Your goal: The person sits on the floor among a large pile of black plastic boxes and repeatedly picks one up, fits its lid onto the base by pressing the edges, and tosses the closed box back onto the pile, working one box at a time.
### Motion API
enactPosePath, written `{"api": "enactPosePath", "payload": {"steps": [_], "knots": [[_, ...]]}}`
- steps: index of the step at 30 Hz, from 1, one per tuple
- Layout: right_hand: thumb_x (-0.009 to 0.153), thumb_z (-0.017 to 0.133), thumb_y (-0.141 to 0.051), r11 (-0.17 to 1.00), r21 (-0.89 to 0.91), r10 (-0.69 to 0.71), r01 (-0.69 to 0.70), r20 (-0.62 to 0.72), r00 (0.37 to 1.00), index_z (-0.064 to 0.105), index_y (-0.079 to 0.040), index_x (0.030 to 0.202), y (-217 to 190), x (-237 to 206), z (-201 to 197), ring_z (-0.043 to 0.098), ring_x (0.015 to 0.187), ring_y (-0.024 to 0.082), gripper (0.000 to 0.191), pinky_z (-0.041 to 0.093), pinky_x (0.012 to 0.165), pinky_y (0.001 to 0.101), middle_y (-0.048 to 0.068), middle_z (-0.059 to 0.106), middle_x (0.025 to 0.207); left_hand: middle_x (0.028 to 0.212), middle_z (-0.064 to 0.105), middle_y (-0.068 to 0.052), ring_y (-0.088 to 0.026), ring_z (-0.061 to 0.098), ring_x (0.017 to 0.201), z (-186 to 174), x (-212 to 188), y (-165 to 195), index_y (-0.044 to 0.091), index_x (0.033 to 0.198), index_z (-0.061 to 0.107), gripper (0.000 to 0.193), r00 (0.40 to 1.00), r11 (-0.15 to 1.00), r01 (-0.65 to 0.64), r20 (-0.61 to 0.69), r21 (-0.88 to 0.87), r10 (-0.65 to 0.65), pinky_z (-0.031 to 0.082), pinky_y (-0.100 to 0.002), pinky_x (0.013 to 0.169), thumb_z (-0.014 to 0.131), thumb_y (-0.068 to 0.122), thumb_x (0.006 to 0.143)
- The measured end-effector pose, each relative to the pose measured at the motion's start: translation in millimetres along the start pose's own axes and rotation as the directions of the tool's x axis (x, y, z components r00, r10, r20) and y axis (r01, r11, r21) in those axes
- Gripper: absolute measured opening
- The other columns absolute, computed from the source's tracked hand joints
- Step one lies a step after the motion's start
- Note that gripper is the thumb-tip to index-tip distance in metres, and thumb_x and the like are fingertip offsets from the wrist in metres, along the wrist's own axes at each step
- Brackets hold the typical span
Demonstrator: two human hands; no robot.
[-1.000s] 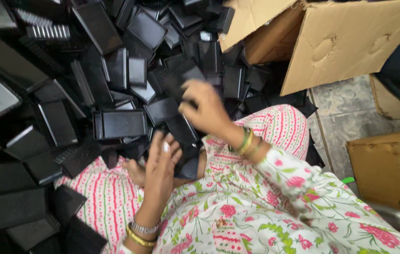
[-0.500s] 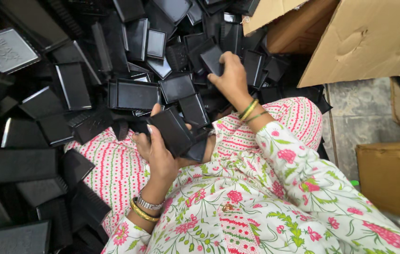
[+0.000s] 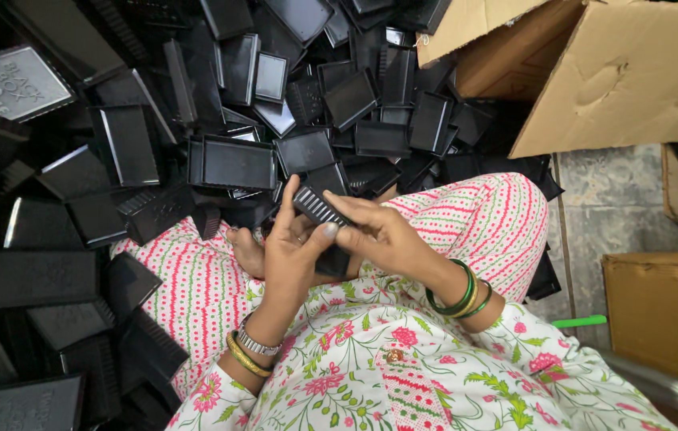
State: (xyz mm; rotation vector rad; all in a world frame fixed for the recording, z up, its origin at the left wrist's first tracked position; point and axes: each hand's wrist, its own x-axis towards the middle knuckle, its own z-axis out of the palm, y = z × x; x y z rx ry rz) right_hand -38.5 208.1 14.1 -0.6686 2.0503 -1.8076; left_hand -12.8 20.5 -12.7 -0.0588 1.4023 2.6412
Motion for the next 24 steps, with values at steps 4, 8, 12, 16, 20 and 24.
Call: {"api": "enactPosePath", "payload": {"steps": [4,8,12,16,20,24], "knots": [[0.097,0.071,-0.023,0.944,-0.084,0.326,-0.319,0.087,0.941,0.037,-0.004,0.165,-6.4,-2.3,-0.3,0.066,0.104,0.023,0.079,0.055,0.091,0.0339,0.020,0.070,0.124,0.124,0.063,-0.010,-0.016,0.069,0.103,-9.9,-3.7,-4.5,0.010,0.163,0.017,0.076,0.995,0.993,0.089,-0.037,-0.073,-0.091,0.063,-0.031,0.086,0.059,0.011,0.100],[0.108,0.064,-0.021,0.944,0.294,0.130,-0.151,0.089,0.988,0.055,0.009,0.145,4.4,-1.6,-15.1,0.066,0.111,0.010,0.048,0.056,0.096,0.0267,0.009,0.070,0.124,0.124,0.066,-0.014,-0.015,0.067,0.088,-22.8,-4.1,-15.4,-0.002,0.158,0.040,0.058,0.983,0.991,0.120,-0.146,0.066,-0.109,0.059,-0.025,0.067,0.056,0.024,0.110],[0.092,0.070,-0.018,0.821,0.290,0.489,-0.491,0.083,0.868,0.068,0.005,0.119,2.9,6.9,-49.6,0.072,0.062,0.015,0.036,0.058,0.058,0.0293,0.009,0.077,0.084,0.125,0.062,-0.019,-0.019,0.066,0.097,-25.5,2.1,-27.2,-0.004,0.154,0.041,0.055,0.992,0.984,0.102,-0.086,0.144,-0.090,0.060,-0.032,0.076,0.057,0.028,0.113],[0.097,0.073,-0.015,0.941,0.320,0.250,-0.111,-0.436,0.865,0.063,-0.002,0.095,-27.8,43.4,-107.3,0.071,0.066,0.026,0.017,0.059,0.058,0.0363,0.010,0.068,0.080,0.140,0.054,-0.012,-0.019,0.066,0.110,-27.0,6.0,-20.2,0.017,0.154,0.018,0.062,0.981,0.982,0.188,-0.043,0.034,-0.187,0.062,-0.037,0.086,0.043,0.039,0.102],[0.094,0.069,-0.018,0.900,0.332,-0.003,0.282,-0.643,0.766,0.069,-0.013,0.105,-49.4,73.8,-150.2,0.076,0.086,0.025,0.012,0.061,0.070,0.0369,0.006,0.077,0.100,0.147,0.050,-0.015,-0.024,0.061,0.123,-42.6,20.1,0.5,0.010,0.154,0.028,0.069,0.966,0.964,0.114,0.255,-0.239,-0.051,0.054,-0.041,0.102,0.046,0.051,0.102],[0.096,0.075,-0.021,0.819,-0.569,-0.190,-0.077,-0.396,0.898,0.076,-0.004,0.103,-5.6,93.7,-136.0,0.074,0.085,0.027,0.018,0.060,0.079,0.0415,0.011,0.076,0.091,0.139,0.058,-0.016,-0.022,0.065,0.110,-40.1,6.0,-8.8,0.006,0.154,0.035,0.055,0.974,0.978,0.198,-0.128,0.063,-0.189,0.057,-0.036,0.090,0.044,0.032,0.107]]}}
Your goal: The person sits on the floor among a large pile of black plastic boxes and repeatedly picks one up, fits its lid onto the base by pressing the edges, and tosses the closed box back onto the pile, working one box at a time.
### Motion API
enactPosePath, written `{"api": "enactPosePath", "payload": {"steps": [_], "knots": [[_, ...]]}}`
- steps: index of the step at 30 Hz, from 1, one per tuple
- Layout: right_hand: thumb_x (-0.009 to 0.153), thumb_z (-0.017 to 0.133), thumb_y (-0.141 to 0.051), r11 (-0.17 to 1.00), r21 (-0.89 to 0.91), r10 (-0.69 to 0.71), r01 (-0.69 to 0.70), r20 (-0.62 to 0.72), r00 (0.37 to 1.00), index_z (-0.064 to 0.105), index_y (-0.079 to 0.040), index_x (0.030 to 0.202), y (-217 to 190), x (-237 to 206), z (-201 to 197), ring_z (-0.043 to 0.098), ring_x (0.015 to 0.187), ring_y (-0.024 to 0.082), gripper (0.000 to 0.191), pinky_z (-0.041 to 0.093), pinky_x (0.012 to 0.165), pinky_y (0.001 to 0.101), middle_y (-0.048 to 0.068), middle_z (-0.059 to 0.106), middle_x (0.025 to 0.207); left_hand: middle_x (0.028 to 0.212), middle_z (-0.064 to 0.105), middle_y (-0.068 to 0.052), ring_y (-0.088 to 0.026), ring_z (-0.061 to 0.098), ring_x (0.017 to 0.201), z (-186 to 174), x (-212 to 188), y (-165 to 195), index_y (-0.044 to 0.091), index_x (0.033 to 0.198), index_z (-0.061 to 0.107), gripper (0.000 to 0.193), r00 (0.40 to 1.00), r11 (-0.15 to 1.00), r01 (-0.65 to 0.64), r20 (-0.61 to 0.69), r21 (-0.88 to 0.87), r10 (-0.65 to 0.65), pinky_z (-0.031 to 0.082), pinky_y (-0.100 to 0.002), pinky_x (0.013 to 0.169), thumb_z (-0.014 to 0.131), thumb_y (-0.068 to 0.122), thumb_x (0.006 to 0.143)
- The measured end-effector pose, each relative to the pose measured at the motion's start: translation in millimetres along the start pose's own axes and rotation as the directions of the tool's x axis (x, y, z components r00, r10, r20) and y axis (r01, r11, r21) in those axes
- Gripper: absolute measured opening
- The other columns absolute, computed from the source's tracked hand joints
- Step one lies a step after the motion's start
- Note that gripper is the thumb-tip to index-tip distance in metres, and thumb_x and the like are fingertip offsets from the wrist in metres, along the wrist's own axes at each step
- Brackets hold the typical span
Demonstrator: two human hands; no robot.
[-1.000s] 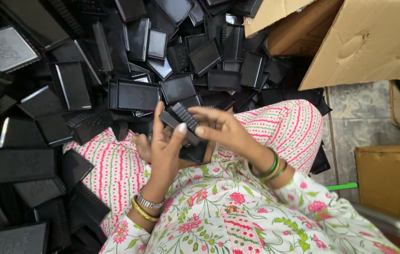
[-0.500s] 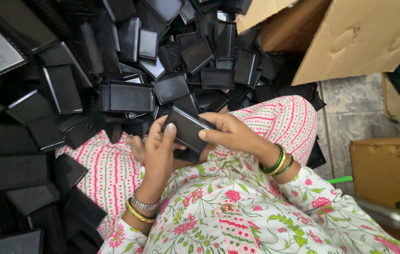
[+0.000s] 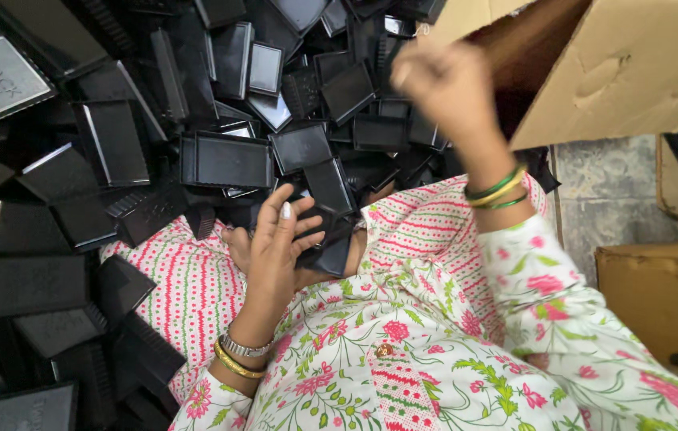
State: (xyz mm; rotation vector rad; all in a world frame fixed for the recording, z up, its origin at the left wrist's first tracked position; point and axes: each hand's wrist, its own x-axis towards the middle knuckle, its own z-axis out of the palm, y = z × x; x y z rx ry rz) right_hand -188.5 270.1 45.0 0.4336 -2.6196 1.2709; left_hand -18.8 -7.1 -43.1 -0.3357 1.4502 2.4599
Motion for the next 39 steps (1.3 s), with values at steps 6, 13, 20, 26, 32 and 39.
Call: {"api": "enactPosePath", "payload": {"steps": [6,13,20,26,32,39], "knots": [[0.081,0.079,-0.016,0.872,-0.490,0.153,-0.011,0.249,0.956,0.076,-0.004,0.091,27.1,-49.5,74.6,0.067,0.095,0.040,0.017,0.051,0.088,0.0475,0.021,0.071,0.097,0.137,0.058,-0.016,-0.022,0.064,0.111,-11.4,-0.6,-11.2,0.004,0.153,0.039,0.053,1.000,1.000,0.022,-0.020,-0.007,-0.022,0.056,-0.037,0.093,0.049,0.029,0.107],[0.092,0.072,-0.016,0.966,0.247,-0.173,0.078,0.390,0.905,0.072,-0.003,0.093,-51.4,-76.2,77.9,0.070,0.103,0.030,0.013,0.052,0.092,0.0399,0.015,0.073,0.113,0.155,0.041,-0.001,-0.015,0.048,0.139,2.5,2.6,-26.6,0.021,0.156,0.019,0.058,0.992,0.972,-0.044,0.102,-0.230,0.069,0.043,-0.036,0.116,0.037,0.042,0.104],[0.080,0.075,-0.008,0.915,-0.234,-0.322,0.328,0.063,0.945,0.073,0.000,0.113,-2.7,6.5,95.7,0.064,0.111,0.039,0.033,0.052,0.095,0.0429,0.017,0.070,0.116,0.119,0.070,-0.018,-0.032,0.069,0.107,-3.8,-0.2,-28.8,-0.006,0.133,0.055,0.076,0.992,0.900,0.092,0.116,-0.425,-0.047,0.056,-0.044,0.098,0.022,0.058,0.111],[0.080,0.070,0.001,0.785,-0.572,-0.164,0.237,0.176,0.971,0.071,-0.011,0.121,49.1,11.4,103.6,0.060,0.118,0.036,0.043,0.048,0.098,0.0452,0.014,0.067,0.116,0.116,0.067,-0.015,-0.028,0.069,0.097,4.1,-5.9,-10.7,0.003,0.146,0.048,0.065,0.998,0.942,-0.066,-0.006,-0.329,0.068,0.057,-0.042,0.088,0.026,0.055,0.113],[0.097,0.062,-0.001,0.983,0.054,0.167,-0.176,0.144,0.975,0.060,-0.004,0.132,-4.4,-82.7,89.3,0.069,0.104,0.021,0.035,0.053,0.096,0.0303,0.013,0.068,0.110,0.131,0.058,-0.011,-0.022,0.066,0.109,23.6,-8.2,14.9,0.020,0.163,0.016,0.061,0.994,0.968,-0.104,-0.048,-0.229,0.095,0.058,-0.039,0.087,0.037,0.030,0.106],[0.102,0.064,-0.013,0.547,0.664,0.097,-0.511,0.556,0.826,0.036,0.005,0.158,-57.8,-140.1,59.7,0.054,0.131,0.013,0.065,0.043,0.113,0.0297,0.008,0.056,0.147,0.131,0.062,-0.012,-0.016,0.064,0.114,35.3,-16.1,17.5,0.011,0.165,0.020,0.076,0.985,0.986,-0.139,0.085,-0.097,0.148,0.057,-0.032,0.094,0.061,0.007,0.101]]}}
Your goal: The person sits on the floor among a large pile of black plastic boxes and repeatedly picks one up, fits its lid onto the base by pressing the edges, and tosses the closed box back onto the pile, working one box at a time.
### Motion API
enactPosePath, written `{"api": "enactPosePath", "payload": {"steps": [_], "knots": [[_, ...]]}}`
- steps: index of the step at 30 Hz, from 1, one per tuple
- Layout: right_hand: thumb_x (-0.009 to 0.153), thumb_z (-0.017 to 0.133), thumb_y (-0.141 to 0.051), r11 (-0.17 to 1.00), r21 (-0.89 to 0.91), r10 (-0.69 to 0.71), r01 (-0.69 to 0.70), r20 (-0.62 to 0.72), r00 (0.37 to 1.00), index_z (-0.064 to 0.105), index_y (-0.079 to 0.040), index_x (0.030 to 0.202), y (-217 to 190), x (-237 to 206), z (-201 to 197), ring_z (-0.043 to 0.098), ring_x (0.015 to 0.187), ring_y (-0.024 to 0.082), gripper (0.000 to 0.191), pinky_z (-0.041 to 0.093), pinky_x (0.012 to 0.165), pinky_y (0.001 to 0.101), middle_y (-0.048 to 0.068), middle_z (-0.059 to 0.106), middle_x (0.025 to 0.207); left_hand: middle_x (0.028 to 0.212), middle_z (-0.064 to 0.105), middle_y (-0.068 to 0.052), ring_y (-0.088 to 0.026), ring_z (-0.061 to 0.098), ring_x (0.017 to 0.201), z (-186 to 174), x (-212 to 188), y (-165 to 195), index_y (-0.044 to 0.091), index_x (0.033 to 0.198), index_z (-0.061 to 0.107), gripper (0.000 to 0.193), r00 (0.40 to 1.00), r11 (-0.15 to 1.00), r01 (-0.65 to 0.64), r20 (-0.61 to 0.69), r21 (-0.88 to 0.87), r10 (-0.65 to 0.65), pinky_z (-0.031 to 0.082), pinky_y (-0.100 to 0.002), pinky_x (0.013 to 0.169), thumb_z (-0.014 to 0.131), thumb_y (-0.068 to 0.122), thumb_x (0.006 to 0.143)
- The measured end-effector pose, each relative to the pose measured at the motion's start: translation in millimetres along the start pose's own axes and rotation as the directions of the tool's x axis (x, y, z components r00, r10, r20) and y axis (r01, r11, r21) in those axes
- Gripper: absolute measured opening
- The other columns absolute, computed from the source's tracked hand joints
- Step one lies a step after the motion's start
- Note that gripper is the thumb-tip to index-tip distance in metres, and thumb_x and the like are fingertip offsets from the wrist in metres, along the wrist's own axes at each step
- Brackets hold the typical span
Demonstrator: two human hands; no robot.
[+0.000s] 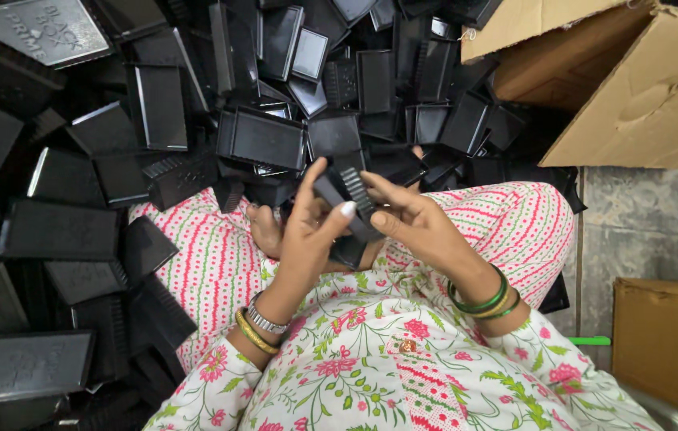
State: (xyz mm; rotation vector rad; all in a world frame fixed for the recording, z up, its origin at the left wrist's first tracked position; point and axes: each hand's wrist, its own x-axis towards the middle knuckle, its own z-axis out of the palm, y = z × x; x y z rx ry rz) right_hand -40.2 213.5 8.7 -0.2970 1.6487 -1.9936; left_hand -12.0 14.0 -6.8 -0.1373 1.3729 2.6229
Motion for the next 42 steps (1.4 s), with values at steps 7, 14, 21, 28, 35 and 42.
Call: {"api": "enactPosePath", "payload": {"steps": [7,14,21,28,35,42], "knots": [[0.102,0.066,-0.018,0.991,-0.131,-0.023,0.020,-0.022,0.999,0.046,0.001,0.155,-6.6,-13.0,0.2,0.055,0.129,0.013,0.060,0.044,0.112,0.0303,0.009,0.059,0.146,0.124,0.069,-0.013,-0.015,0.068,0.108,3.2,-3.1,-8.4,0.005,0.164,0.027,0.084,0.997,0.992,-0.066,0.040,0.104,0.062,0.057,-0.029,0.096,0.072,-0.001,0.094],[0.103,0.064,-0.016,0.897,-0.409,-0.151,0.168,0.075,0.986,0.041,0.000,0.158,-15.5,-20.2,8.3,0.053,0.138,0.018,0.062,0.040,0.117,0.0337,0.015,0.056,0.153,0.126,0.069,-0.013,-0.015,0.068,0.109,3.3,-9.9,-11.5,0.006,0.165,0.026,0.086,0.997,0.989,-0.059,0.059,0.134,0.052,0.058,-0.029,0.096,0.072,-0.005,0.093],[0.099,0.068,-0.016,0.953,-0.301,-0.042,0.042,0.004,0.999,0.040,0.001,0.156,-1.0,-27.5,10.5,0.059,0.123,0.014,0.066,0.050,0.103,0.0301,0.013,0.060,0.139,0.121,0.067,-0.008,-0.013,0.065,0.092,-6.0,-12.8,-16.5,0.005,0.163,0.036,0.059,0.998,0.996,0.065,-0.028,0.069,-0.063,0.059,-0.023,0.071,0.054,0.017,0.107],[0.091,0.071,-0.018,0.963,-0.155,0.201,-0.221,-0.137,0.970,0.069,-0.001,0.109,-53.2,4.1,-48.8,0.072,0.058,0.014,0.025,0.059,0.055,0.0278,0.004,0.073,0.085,0.129,0.064,-0.015,-0.018,0.066,0.103,-8.8,-5.5,-19.8,0.007,0.157,0.033,0.055,0.991,0.975,0.126,0.023,0.182,-0.132,0.061,-0.030,0.080,0.042,0.033,0.110],[0.097,0.069,-0.018,0.876,-0.195,-0.478,0.442,-0.477,0.738,0.066,-0.008,0.112,-119.3,25.4,-127.2,0.074,0.088,0.020,0.018,0.061,0.075,0.0320,0.009,0.076,0.099,0.144,0.051,-0.009,-0.020,0.062,0.112,-2.9,-3.0,-8.1,0.009,0.154,0.035,0.055,0.980,0.963,0.196,0.007,0.183,-0.200,0.057,-0.034,0.091,0.043,0.034,0.106],[0.084,0.086,-0.040,0.287,-0.829,-0.259,-0.481,-0.550,0.794,0.075,-0.001,0.083,12.2,66.7,-156.6,0.069,0.082,0.038,0.041,0.054,0.076,0.0474,0.022,0.071,0.084,0.136,0.060,-0.010,-0.016,0.062,0.109,-7.8,-5.1,-16.4,0.006,0.148,0.049,0.049,0.969,0.955,0.245,-0.028,0.164,-0.244,0.055,-0.031,0.091,0.050,0.032,0.106]]}}
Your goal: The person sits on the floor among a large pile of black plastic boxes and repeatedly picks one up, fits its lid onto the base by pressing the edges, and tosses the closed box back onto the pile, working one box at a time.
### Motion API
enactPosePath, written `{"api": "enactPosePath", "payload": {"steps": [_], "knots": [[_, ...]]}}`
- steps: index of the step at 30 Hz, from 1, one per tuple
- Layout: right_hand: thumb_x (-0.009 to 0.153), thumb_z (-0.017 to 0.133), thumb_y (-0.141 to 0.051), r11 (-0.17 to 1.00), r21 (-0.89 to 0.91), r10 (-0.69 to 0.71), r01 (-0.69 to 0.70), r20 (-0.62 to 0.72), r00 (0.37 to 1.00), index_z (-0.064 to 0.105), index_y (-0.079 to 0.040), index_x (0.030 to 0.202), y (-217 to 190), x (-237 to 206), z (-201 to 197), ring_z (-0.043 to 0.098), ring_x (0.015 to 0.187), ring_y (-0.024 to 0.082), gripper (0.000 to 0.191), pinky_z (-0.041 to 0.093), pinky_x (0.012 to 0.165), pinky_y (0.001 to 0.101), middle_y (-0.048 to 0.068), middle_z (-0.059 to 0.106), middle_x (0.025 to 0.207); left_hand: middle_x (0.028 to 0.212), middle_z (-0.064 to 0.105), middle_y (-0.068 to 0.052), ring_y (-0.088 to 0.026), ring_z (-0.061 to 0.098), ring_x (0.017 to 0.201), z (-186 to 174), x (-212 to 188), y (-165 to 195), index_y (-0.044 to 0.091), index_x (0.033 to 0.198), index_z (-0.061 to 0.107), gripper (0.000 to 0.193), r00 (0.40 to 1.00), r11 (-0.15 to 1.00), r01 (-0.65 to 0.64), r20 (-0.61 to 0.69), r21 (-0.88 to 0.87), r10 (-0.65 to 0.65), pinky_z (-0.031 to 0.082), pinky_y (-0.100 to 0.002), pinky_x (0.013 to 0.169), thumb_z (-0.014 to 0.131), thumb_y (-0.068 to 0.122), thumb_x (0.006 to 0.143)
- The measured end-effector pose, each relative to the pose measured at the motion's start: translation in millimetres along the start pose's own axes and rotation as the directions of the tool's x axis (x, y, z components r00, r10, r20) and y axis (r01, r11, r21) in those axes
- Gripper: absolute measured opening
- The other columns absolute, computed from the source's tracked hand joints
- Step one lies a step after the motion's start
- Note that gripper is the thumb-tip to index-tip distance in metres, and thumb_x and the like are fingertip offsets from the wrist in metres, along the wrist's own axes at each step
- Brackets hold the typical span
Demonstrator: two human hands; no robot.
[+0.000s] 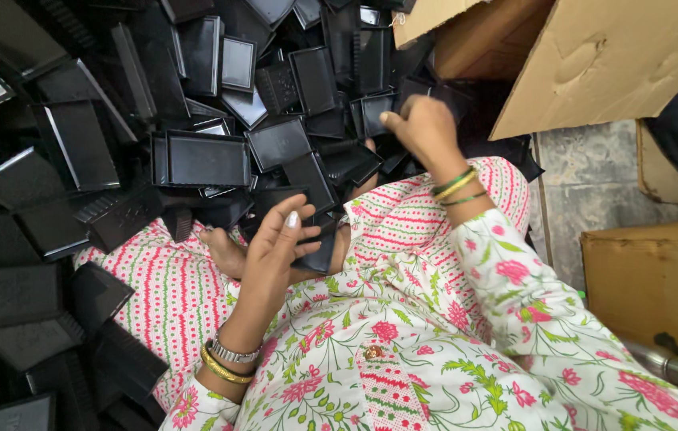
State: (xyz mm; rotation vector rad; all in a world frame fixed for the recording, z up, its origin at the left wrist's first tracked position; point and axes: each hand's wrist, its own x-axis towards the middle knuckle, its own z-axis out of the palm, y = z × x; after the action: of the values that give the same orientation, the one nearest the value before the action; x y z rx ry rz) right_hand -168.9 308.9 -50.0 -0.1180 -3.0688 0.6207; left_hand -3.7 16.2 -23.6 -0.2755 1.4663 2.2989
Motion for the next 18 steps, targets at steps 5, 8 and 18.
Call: {"api": "enactPosePath", "payload": {"steps": [5,8,18], "knots": [[0.080,0.080,-0.023,0.992,0.074,-0.089,0.105,-0.190,0.978,0.072,-0.003,0.079,5.8,0.2,30.4,0.068,0.080,0.037,0.022,0.054,0.072,0.0450,0.019,0.069,0.085,0.135,0.061,-0.011,-0.017,0.063,0.110,0.9,2.6,-5.3,0.005,0.148,0.049,0.048,1.000,1.000,-0.003,0.022,0.023,0.002,0.055,-0.032,0.092,0.051,0.031,0.106],[0.087,0.072,-0.015,0.842,0.525,-0.166,0.127,0.028,0.986,0.067,-0.001,0.084,-22.4,-27.2,15.6,0.062,0.074,0.019,0.015,0.051,0.066,0.0348,0.008,0.064,0.079,0.135,0.060,-0.009,-0.019,0.064,0.111,0.1,4.1,-6.4,0.012,0.148,0.042,0.049,1.000,0.997,-0.025,-0.015,-0.078,0.024,0.056,-0.035,0.092,0.049,0.031,0.104],[0.079,0.082,-0.014,0.579,0.732,-0.670,0.360,0.174,0.722,0.042,0.003,0.154,-87.6,-122.4,-35.4,0.053,0.129,0.030,0.087,0.038,0.110,0.0405,0.019,0.055,0.139,0.114,0.057,-0.024,-0.028,0.062,0.095,-10.1,8.5,-37.8,-0.009,0.126,0.044,0.033,0.993,0.978,-0.037,-0.118,-0.205,0.013,0.055,-0.048,0.087,0.066,0.009,0.109]]}}
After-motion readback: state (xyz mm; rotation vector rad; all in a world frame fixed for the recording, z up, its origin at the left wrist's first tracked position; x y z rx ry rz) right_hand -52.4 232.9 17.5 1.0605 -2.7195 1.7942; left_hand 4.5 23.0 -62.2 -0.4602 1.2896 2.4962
